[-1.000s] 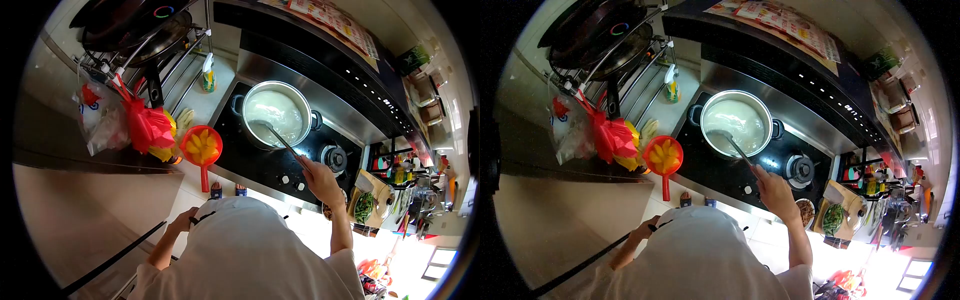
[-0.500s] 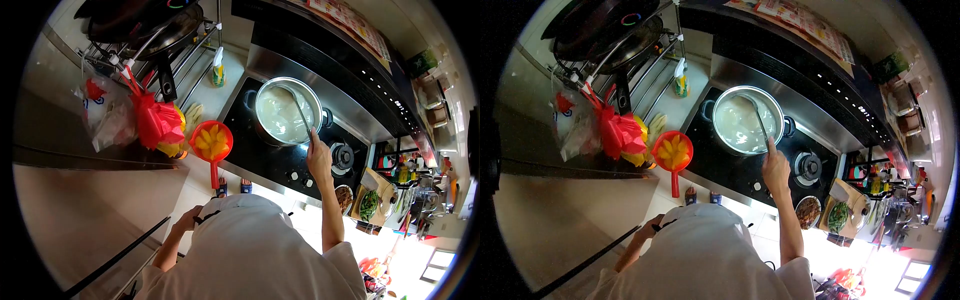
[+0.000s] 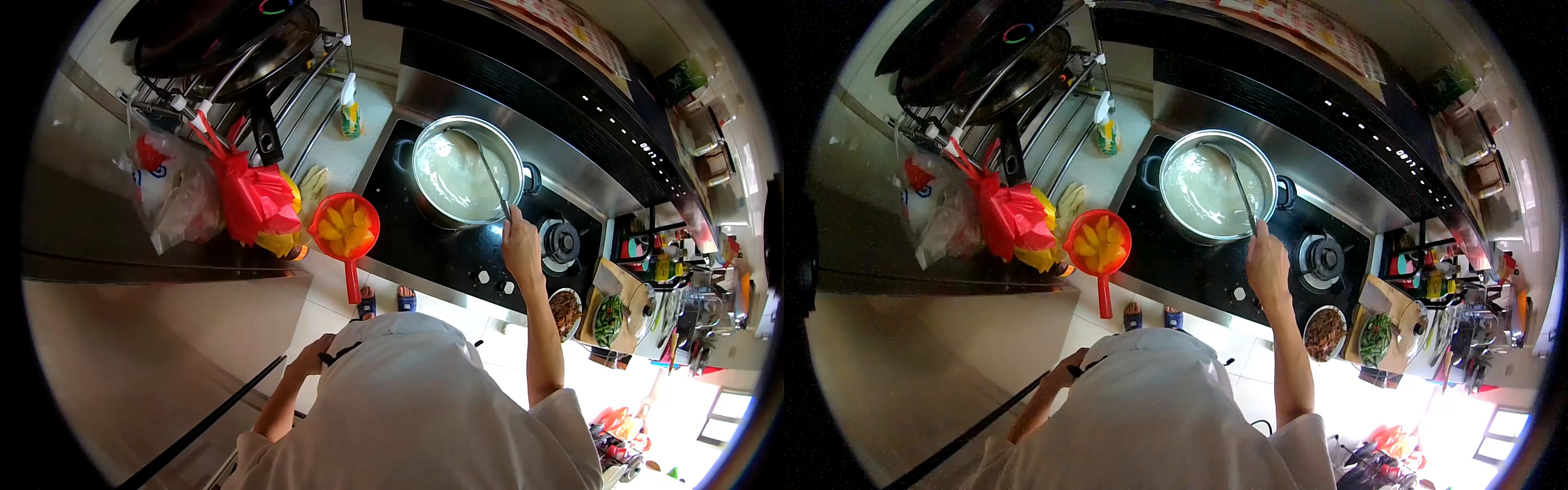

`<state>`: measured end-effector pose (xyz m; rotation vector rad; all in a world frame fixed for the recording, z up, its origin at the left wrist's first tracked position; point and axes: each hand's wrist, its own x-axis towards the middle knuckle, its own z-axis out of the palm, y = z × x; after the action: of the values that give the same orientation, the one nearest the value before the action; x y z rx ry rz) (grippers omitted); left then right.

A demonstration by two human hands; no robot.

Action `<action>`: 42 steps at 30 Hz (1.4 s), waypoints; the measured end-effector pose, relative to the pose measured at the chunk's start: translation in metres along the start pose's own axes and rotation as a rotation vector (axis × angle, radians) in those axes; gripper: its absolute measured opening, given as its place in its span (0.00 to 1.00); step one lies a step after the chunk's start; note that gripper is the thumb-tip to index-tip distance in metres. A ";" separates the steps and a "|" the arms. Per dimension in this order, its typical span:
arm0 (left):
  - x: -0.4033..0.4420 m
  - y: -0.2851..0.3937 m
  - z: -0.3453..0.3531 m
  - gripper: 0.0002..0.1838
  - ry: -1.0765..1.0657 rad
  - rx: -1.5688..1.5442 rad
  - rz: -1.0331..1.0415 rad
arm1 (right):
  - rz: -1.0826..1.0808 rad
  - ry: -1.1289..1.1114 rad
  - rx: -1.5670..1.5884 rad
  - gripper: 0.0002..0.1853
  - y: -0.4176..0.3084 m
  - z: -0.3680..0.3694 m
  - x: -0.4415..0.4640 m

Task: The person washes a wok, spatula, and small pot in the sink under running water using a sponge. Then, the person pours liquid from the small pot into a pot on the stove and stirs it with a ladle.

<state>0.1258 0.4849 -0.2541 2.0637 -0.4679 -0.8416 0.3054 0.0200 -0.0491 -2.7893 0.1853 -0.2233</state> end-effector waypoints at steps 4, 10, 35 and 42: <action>0.000 0.003 0.000 0.32 -0.008 0.009 0.011 | 0.009 -0.026 -0.021 0.17 0.000 0.000 0.001; -0.003 0.008 0.002 0.32 0.014 0.080 -0.009 | -0.064 0.031 0.010 0.18 0.004 0.005 -0.001; -0.007 0.005 0.007 0.35 -0.036 -0.031 -0.061 | 0.569 -0.838 1.208 0.06 0.014 -0.085 -0.012; -0.001 -0.003 0.006 0.37 -0.049 -0.020 -0.068 | 0.578 -0.617 1.147 0.15 0.024 -0.118 -0.032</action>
<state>0.1212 0.4842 -0.2588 2.0541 -0.4159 -0.9357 0.2511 -0.0348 0.0487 -1.4770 0.4948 0.5121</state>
